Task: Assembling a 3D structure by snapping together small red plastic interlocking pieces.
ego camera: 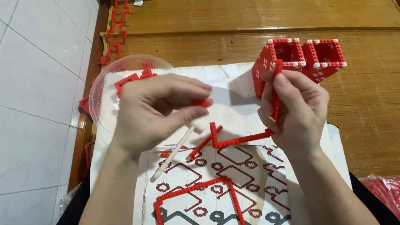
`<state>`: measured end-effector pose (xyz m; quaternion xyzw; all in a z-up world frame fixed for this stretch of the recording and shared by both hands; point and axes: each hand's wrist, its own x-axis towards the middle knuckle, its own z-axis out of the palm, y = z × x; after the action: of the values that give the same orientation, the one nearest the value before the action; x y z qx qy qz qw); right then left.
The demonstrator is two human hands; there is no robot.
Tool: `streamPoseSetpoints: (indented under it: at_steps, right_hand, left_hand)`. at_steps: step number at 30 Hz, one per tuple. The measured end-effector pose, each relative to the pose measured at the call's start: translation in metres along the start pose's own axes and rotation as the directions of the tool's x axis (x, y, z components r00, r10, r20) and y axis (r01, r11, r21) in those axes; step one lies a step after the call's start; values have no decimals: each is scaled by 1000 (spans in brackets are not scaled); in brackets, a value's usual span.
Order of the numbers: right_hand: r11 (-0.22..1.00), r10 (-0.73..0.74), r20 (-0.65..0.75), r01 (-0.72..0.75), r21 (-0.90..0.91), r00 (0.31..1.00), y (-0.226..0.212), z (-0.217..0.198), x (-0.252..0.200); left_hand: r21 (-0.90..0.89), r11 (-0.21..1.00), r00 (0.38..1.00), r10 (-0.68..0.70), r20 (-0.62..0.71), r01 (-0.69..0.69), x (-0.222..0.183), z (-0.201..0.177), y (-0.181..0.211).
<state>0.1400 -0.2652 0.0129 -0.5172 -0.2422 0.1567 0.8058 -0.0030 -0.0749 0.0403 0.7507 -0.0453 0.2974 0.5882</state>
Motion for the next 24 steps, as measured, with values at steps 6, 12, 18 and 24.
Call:
streamPoseSetpoints:
  at_steps: [6,12,18,24]
  right_hand:
    - [962,-171,-47,156,-225,984,1,3,-1]
    - [860,-369,36,356,-367,929,6,-12,-1]
    - [856,-327,57,321,-406,943,8,-20,9]
    - [973,223,-163,-229,-18,961,-11,1,21]
  left_hand:
    - [195,980,990,8,144,-36,4,6,-6]
    - [257,966,990,-9,138,-27,3,20,-15]
    - [315,937,981,105,162,-152,1,24,-19]
    - [32,998,974,-53,-221,61,-1,42,-11]
